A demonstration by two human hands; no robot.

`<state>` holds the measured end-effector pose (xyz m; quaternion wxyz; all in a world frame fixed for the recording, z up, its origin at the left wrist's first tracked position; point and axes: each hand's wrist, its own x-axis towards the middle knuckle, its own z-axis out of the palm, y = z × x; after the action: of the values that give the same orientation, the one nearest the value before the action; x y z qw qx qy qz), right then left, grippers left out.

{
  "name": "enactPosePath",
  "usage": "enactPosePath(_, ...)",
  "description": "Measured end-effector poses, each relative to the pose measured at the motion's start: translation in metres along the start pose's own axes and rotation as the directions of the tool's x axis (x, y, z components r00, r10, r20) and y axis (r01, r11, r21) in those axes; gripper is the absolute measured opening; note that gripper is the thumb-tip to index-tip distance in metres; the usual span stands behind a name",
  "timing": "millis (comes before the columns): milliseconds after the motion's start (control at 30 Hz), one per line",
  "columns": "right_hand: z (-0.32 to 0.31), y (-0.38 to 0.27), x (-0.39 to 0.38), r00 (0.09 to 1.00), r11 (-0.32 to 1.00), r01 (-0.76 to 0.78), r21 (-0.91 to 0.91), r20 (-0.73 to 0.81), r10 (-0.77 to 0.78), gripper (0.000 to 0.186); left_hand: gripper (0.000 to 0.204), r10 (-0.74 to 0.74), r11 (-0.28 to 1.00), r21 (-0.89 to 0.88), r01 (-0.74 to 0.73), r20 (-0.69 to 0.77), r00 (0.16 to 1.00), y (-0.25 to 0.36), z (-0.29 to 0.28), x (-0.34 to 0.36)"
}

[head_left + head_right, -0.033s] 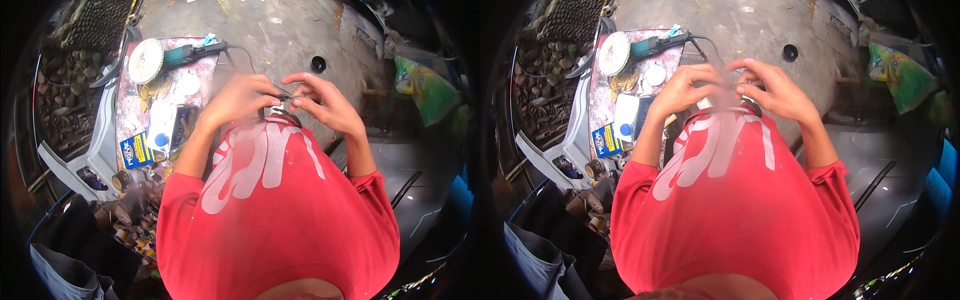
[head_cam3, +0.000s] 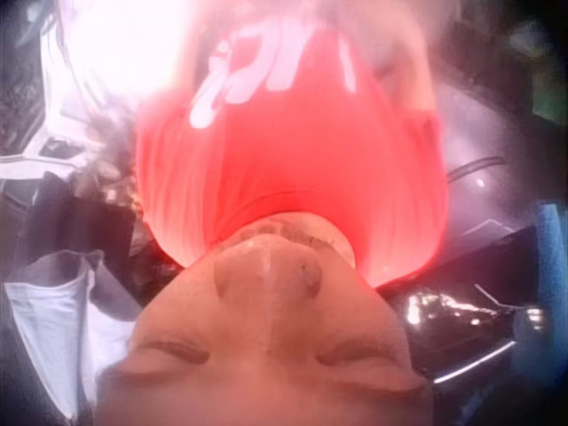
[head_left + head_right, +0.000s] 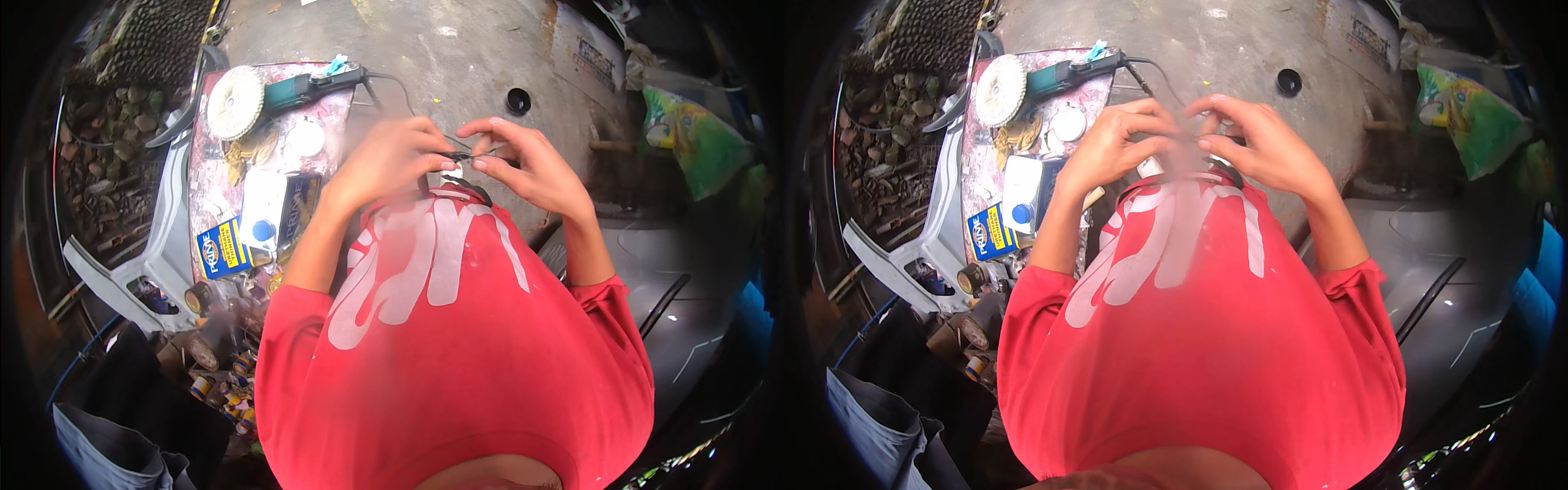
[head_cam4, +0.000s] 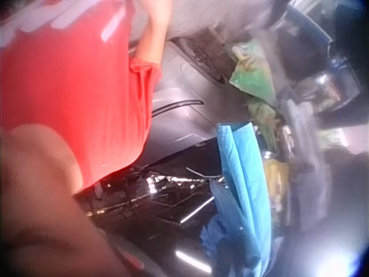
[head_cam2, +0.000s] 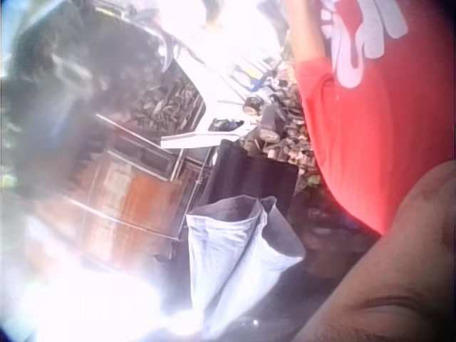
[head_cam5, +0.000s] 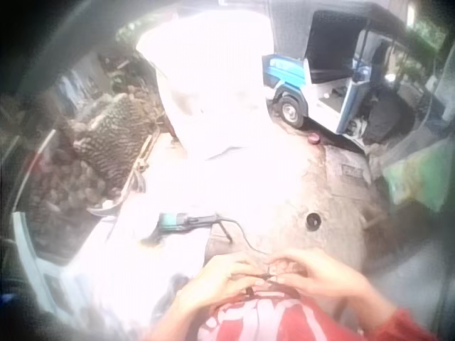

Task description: The person is working on a small electronic device, likely a camera or sensor, in a cluttered workshop. They are seen stripping wires, twisting them together, and manipulating the device's casing and internal components. The task involves detailed hand movements to connect and secure the wiring.

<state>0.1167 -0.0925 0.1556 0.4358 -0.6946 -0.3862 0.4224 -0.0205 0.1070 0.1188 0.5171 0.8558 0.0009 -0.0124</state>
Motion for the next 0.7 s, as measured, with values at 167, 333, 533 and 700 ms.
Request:
enactPosePath(167, 0.004, 0.01, 0.003, 0.99, 0.957, 0.034, -0.29, -0.125, -0.072, 0.028, 0.021, 0.005, 0.994, 0.106, 0.013, -0.17, 0.985, 0.012, 0.006, 0.005)
enactPosePath(333, 0.015, 0.026, 0.006, 0.974, 0.964, 0.03, -0.266, -0.209, -0.088, 0.019, 0.02, 0.015, 1.0, -0.007, -0.017, -0.232, 0.973, 0.005, 0.006, 0.007)
enactPosePath(533, 0.022, 0.035, 0.015, 0.943, 0.852, 0.076, -0.519, -0.241, -0.231, 0.011, 0.018, -0.31, 0.943, -0.203, 0.264, -0.245, 0.919, 0.019, 0.02, -0.008)
enactPosePath(700, 0.028, 0.042, 0.023, 0.896, 0.809, 0.142, -0.571, -0.273, -0.35, 0.019, 0.025, -0.443, 0.8, -0.52, 0.301, -0.173, 0.88, -0.008, 0.036, -0.021)
